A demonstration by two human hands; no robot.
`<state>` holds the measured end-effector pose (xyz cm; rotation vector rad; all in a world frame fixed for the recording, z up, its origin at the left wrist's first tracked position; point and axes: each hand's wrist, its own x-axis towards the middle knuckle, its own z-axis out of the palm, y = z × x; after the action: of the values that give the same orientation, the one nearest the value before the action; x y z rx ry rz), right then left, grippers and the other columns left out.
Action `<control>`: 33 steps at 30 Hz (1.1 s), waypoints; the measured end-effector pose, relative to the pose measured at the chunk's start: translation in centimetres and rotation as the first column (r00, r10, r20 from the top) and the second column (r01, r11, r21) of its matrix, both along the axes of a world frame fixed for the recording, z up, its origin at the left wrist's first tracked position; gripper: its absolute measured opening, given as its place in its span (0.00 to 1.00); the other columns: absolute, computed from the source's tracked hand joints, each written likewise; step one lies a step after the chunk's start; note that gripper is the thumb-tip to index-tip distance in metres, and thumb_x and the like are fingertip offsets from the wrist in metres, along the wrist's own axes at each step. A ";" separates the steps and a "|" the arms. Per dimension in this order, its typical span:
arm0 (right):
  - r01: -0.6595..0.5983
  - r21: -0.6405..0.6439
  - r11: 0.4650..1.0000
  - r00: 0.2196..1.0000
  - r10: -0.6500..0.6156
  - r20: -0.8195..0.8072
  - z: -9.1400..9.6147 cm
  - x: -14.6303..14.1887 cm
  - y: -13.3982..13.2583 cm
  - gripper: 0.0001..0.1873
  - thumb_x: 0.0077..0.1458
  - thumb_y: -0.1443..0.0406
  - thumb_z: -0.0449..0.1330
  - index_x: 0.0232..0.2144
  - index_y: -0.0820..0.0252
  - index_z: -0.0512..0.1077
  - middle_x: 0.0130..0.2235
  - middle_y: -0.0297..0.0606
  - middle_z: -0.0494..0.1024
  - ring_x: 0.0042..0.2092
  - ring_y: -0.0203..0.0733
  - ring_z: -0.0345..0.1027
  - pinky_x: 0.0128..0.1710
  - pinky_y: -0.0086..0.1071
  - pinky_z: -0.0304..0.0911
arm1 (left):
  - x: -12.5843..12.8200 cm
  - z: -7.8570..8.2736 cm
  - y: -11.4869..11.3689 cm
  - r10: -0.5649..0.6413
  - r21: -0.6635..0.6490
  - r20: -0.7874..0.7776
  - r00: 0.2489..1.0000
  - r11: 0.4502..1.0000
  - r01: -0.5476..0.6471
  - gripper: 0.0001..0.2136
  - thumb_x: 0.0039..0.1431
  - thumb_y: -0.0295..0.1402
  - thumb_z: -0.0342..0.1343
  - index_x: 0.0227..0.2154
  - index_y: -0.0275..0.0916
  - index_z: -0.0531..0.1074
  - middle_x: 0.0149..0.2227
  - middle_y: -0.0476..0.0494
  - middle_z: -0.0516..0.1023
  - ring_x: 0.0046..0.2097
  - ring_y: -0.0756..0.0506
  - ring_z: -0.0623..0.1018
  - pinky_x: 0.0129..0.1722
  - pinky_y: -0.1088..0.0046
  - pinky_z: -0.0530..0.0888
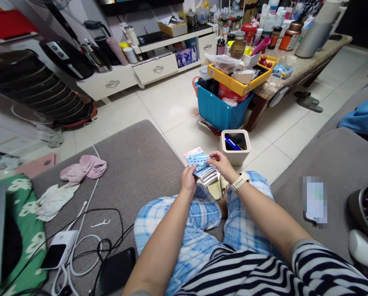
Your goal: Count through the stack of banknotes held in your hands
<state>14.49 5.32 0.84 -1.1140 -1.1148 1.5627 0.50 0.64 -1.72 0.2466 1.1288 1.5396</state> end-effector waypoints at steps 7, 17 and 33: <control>-0.063 0.013 0.998 0.998 0.062 0.021 0.4 0.1 -0.1 0.14 0.40 0.56 0.67 0.24 0.58 0.70 0.26 0.30 0.70 0.29 0.36 0.61 0.33 0.32 0.58 | -0.1 -0.4 0.1 0.008 -0.018 0.016 1.000 1.000 -0.007 0.16 0.39 0.39 0.68 0.31 0.36 0.75 0.31 0.43 0.80 0.34 0.42 0.80 0.37 0.66 0.75; -0.063 0.009 0.998 0.998 0.063 -0.022 0.1 -0.1 -0.1 0.14 0.40 0.56 0.68 0.24 0.59 0.70 0.25 0.30 0.72 0.29 0.36 0.63 0.33 0.32 0.59 | -0.2 -0.8 0.3 0.040 -0.038 0.072 0.997 0.999 -0.037 0.13 0.48 0.41 0.62 0.33 0.36 0.76 0.33 0.42 0.81 0.38 0.41 0.81 0.39 0.65 0.76; -0.186 0.118 0.975 0.982 0.181 0.049 -0.1 -0.1 -0.5 0.20 0.47 0.48 0.64 0.26 0.59 0.72 0.25 0.32 0.70 0.30 0.38 0.63 0.34 0.33 0.59 | -0.8 -0.7 0.1 0.091 0.002 0.036 0.995 0.996 -0.091 0.14 0.45 0.40 0.63 0.31 0.34 0.77 0.32 0.41 0.81 0.34 0.43 0.80 0.38 0.67 0.75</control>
<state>14.38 4.82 0.77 -0.9854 -1.3532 1.5956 -0.29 0.74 -2.39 0.1709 1.1222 1.6201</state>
